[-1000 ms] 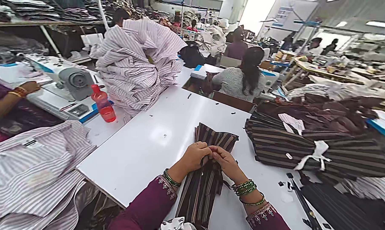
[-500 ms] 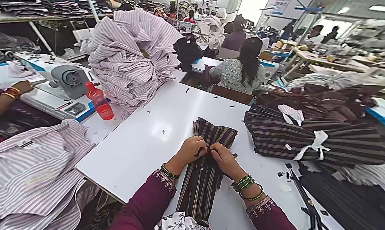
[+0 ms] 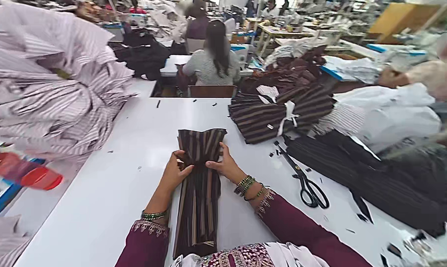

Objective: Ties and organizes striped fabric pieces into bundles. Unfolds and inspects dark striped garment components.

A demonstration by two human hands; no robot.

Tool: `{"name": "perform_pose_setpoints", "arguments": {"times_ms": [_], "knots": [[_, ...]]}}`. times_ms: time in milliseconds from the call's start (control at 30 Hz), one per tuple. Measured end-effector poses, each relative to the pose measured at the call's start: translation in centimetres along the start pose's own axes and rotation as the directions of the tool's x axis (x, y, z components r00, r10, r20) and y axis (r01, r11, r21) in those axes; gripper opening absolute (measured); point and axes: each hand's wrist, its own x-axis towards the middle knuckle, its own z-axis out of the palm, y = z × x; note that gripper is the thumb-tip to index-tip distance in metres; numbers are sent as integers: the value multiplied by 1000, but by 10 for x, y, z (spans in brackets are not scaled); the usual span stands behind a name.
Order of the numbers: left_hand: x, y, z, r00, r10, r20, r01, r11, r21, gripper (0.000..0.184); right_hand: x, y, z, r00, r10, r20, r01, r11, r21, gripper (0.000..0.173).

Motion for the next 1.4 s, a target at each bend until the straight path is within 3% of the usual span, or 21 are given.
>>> {"name": "perform_pose_setpoints", "arguments": {"times_ms": [200, 367, 500, 567, 633, 700, 767, 800, 833, 867, 933, 967, 1033, 1167, 1267, 1400], "knots": [[2, -12, 6, 998, 53, -20, -55, 982, -182, 80, 10, 2, 3, 999, 48, -26, -45, 993, 112, 119], [4, -18, 7, 999, 47, -4, -47, 957, -285, 79, 12, -22, -4, 980, -134, -148, 177, 924, 340, 90], [4, -19, 7, 999, 12, 31, -4, 964, -266, 67, 8, -61, -28, 924, -301, -235, 361, 891, 277, 73], [5, -19, 7, 999, 7, 40, 3, 966, -257, 61, 8, -77, -50, 834, -430, -346, 512, 838, 191, 64], [5, -20, 6, 998, 12, 54, 1, 972, -234, 55, 4, -93, -78, 692, -544, -474, 650, 755, 82, 59], [4, -21, 4, 998, 15, 67, 0, 975, -220, 49, 3, -105, -110, 497, -608, -620, 743, 667, -58, 53], [6, -22, 4, 997, 19, 69, -2, 973, -229, 46, 24, -111, -149, 203, -623, -756, 810, 541, -228, 48], [6, -22, 4, 997, 20, 71, -3, 973, -232, 46, 37, -108, -169, 107, -583, -805, 813, 517, -267, 48], [6, -23, 5, 997, 22, 74, -4, 973, -233, 46, 48, -101, -187, 80, -514, -854, 783, 563, -265, 50], [6, -23, 5, 997, 24, 76, -6, 973, -230, 45, 56, -88, -203, 125, -426, -896, 706, 673, -222, 56], [4, -23, 4, 997, 29, 67, -14, 975, -221, 44, 60, -54, -220, 363, -213, -907, 372, 926, -68, 63], [3, -25, 2, 997, 39, 60, -26, 978, -208, 44, 55, -36, -221, 487, -147, -861, 209, 977, -49, 59], [3, -28, 4, 995, 87, 59, -75, 981, -181, 46, 43, -7, -229, 640, -112, -760, 115, 992, -49, 53], [3, -32, 5, 990, 130, 50, -117, 971, -210, 45, 1, 8, -231, 704, -122, -699, 149, 989, -23, 46], [2, -28, 3, 990, 135, 48, -122, 969, -214, 43, -30, 9, -258, 700, -196, -687, 85, 978, -192, 40], [2, -30, 2, 986, 156, 62, -138, 964, -228, 40, -95, 18, -308, 588, -213, -780, -207, 893, -399, 36]]}}
